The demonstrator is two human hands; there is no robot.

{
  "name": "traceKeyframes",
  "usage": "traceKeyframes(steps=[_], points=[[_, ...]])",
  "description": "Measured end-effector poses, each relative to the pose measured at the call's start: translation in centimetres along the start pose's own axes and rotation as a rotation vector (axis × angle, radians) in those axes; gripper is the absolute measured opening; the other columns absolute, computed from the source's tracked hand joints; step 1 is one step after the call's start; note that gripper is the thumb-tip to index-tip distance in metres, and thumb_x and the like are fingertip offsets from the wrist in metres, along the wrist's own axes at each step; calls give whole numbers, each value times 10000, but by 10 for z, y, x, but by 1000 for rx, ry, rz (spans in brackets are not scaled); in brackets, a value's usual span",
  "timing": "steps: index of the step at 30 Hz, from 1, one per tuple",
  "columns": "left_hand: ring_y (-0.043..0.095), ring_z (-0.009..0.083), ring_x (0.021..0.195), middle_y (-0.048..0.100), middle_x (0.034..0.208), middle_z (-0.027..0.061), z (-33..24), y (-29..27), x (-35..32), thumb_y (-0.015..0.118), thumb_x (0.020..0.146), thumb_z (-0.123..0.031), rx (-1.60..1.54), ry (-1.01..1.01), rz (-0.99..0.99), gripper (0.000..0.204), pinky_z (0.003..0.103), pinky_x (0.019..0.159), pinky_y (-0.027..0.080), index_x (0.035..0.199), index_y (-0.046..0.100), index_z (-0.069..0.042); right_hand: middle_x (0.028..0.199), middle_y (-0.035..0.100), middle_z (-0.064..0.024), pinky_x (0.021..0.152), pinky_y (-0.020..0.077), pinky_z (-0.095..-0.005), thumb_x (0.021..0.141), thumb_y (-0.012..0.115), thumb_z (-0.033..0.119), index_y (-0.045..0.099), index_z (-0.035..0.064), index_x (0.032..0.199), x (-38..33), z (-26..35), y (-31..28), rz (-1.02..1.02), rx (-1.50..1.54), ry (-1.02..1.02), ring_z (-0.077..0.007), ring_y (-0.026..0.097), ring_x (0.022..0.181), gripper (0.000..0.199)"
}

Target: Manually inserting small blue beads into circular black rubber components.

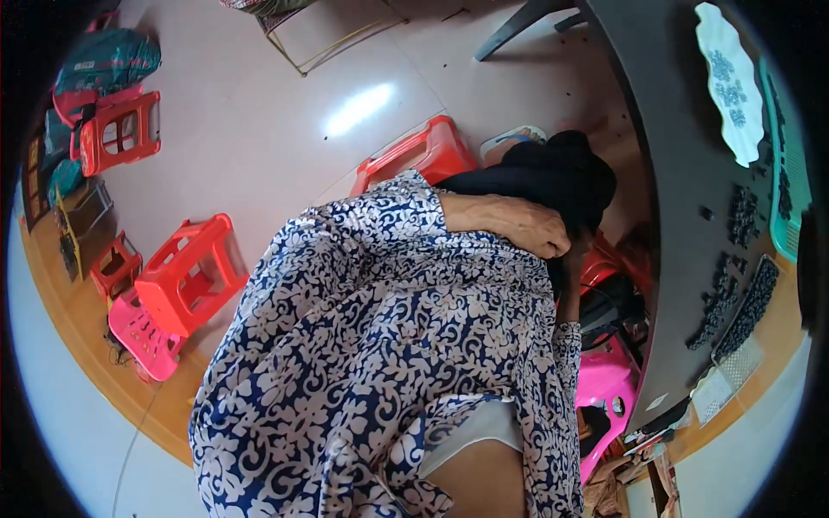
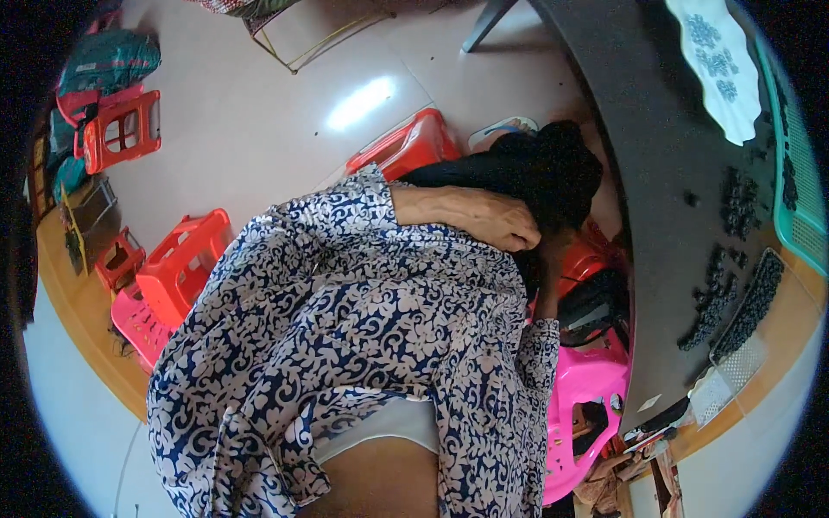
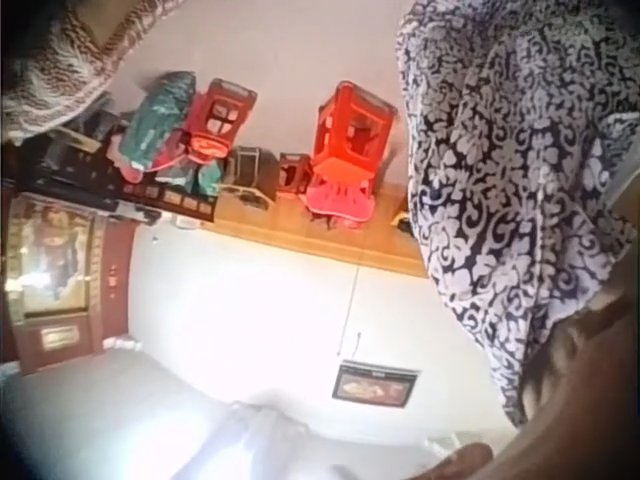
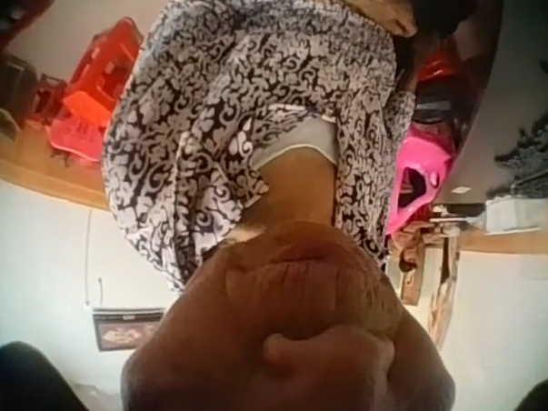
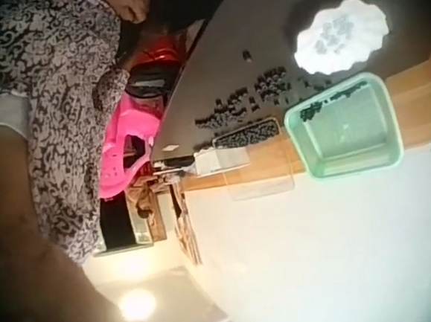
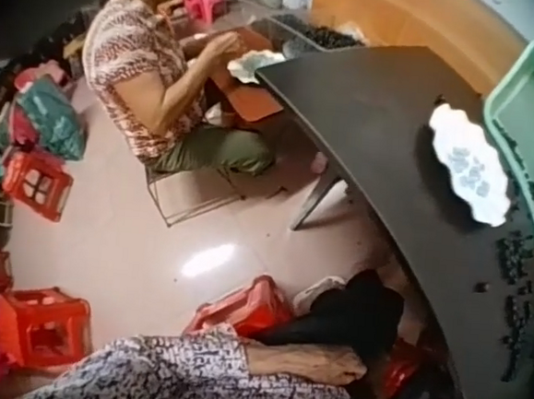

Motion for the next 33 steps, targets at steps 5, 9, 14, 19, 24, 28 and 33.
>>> traceKeyframes(steps=[5, 9, 14, 19, 24, 28, 33], points=[[595, 374, 729, 568, 745, 209, -7, -5, 16, 523, 923, -148, 45, 17, 46, 169, 452, 645, 459, 854, 540, 5, 979, 653, -182, 764, 506, -430, 879, 597, 211, 609, -19, 1025, -15, -93, 4, -472, -394, -668, -328, 636, 885, 273], [619, 368, 847, 627, 870, 195, -33, -31, -5, 528, 937, -166, 119, -235, 20, 160, 449, 752, 481, 956, 582, -16, 975, 654, -210, 739, 501, -433, 928, 531, 195, 645, 20, 1018, -38, 92, -19, 199, -397, -329, -368, 622, 906, 227], [626, 316, 686, 631, 736, 163, -99, -68, 10, 518, 907, -161, -24, -166, 56, 169, 404, 638, 480, 899, 608, -17, 921, 636, -213, 755, 504, -470, 850, 619, 108, 633, 0, 981, -97, 226, -90, 176, -59, -395, -405, 621, 849, 170], [603, 134, 656, 613, 691, 74, -145, -109, 36, 528, 940, -90, -218, -142, 44, 122, 286, 609, 456, 917, 617, -10, 886, 608, -184, 732, 522, -442, 870, 622, 109, 627, 6, 1027, -121, 287, -148, 191, 54, -575, -376, 630, 819, 188], [637, 112, 734, 667, 796, 52, -162, -142, 64, 564, 944, -68, -371, -142, -226, 134, 255, 679, 500, 937, 662, 24, 803, 612, -122, 618, 509, -348, 825, 670, 44, 644, 25, 987, -93, 328, -224, 2, 72, -715, -275, 624, 681, 165], [627, 96, 753, 659, 807, 35, -157, -158, 82, 543, 955, -81, -294, -163, -393, 154, 250, 690, 502, 934, 666, 9, 758, 596, -117, 559, 462, -292, 818, 653, -17, 664, 19, 994, -41, 345, -269, -287, -2, -803, -208, 577, 594, 180], [622, 100, 752, 641, 785, 28, -147, -169, 107, 533, 962, -77, -224, -145, -432, 151, 244, 684, 493, 919, 650, 8, 772, 609, -116, 570, 464, -293, 853, 616, 2, 667, 5, 1006, 35, 369, -305, -417, -134, -939, -184, 582, 604, 161]])
Point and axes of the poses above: each hand's wrist, its own x-axis towards the middle knuckle, its own y-axis out of the palm, z = x × y, the point moved 3 cm from there along x, towards the middle knuckle
